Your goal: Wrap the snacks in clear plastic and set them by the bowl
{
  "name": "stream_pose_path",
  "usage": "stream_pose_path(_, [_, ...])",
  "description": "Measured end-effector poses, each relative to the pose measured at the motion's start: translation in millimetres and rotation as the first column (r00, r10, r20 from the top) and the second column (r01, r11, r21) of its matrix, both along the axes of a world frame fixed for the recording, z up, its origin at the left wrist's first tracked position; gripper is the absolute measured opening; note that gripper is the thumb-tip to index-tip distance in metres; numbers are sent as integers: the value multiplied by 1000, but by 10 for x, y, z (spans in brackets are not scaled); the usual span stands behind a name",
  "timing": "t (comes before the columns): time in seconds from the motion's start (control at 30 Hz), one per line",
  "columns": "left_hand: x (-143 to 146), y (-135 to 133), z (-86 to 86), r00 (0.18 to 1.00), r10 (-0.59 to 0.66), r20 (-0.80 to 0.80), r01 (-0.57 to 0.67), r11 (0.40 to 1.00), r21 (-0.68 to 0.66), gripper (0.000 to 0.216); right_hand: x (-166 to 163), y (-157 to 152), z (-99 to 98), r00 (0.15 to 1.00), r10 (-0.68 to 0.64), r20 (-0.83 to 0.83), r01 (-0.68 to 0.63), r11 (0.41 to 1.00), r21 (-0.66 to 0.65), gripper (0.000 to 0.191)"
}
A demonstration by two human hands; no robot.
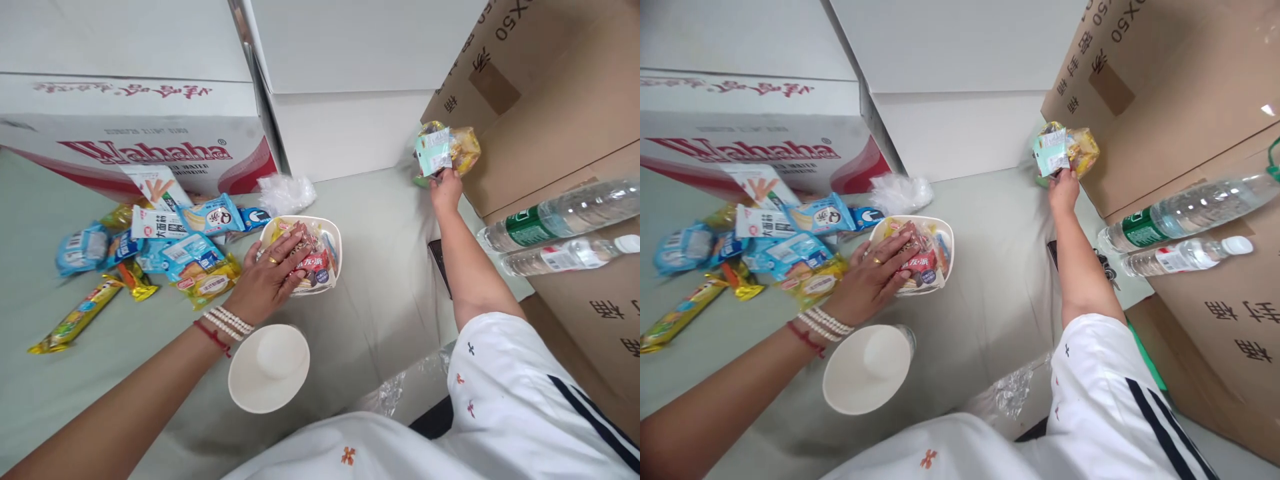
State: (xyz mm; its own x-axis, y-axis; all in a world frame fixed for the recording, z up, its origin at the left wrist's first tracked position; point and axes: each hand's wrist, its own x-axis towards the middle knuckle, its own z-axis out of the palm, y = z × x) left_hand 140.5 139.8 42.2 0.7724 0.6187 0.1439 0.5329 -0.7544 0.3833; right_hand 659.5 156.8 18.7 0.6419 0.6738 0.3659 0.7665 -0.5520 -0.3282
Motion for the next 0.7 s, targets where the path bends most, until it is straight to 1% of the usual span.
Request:
stream_pose_path(0.1, [-11, 0, -6, 1000, -5, 15, 5, 1000, 18, 49, 156, 283, 20, 1000, -9, -16, 9, 1000, 8, 12])
stream_pose_path(0.2, [-28, 2, -25, 999, -5, 47, 4, 999, 33, 51, 276, 567, 50, 999, -47, -15, 47, 999, -5, 15])
stream_pose_path(0.37, [-55, 6, -49, 996, -16, 83, 12, 999, 44, 57, 336, 1012, 135, 999, -38, 0, 38, 994, -106, 18])
stream_pose_path(0.47, [-61, 8, -46, 996, -18, 89, 14, 999, 38, 60, 310, 1244, 198, 999, -28, 32, 33, 984, -173, 27])
stream_pose_path(0.53, [-61, 8, -43, 996, -19, 86, 16, 999, 37, 61, 284, 1371, 234, 999, -8, 35, 15, 977, -211, 36])
stream_pose_path(0.6, [-59, 2, -38, 997, -14, 79, 11, 999, 36, 61, 252, 1459, 257, 999, 27, 32, -18, 969, -246, 39])
stream_pose_path(0.7, [-53, -19, -21, 998, 4, 67, -5, 1000, 26, 60, 165, 1478, 257, 996, 76, 38, -65, 969, -237, 41])
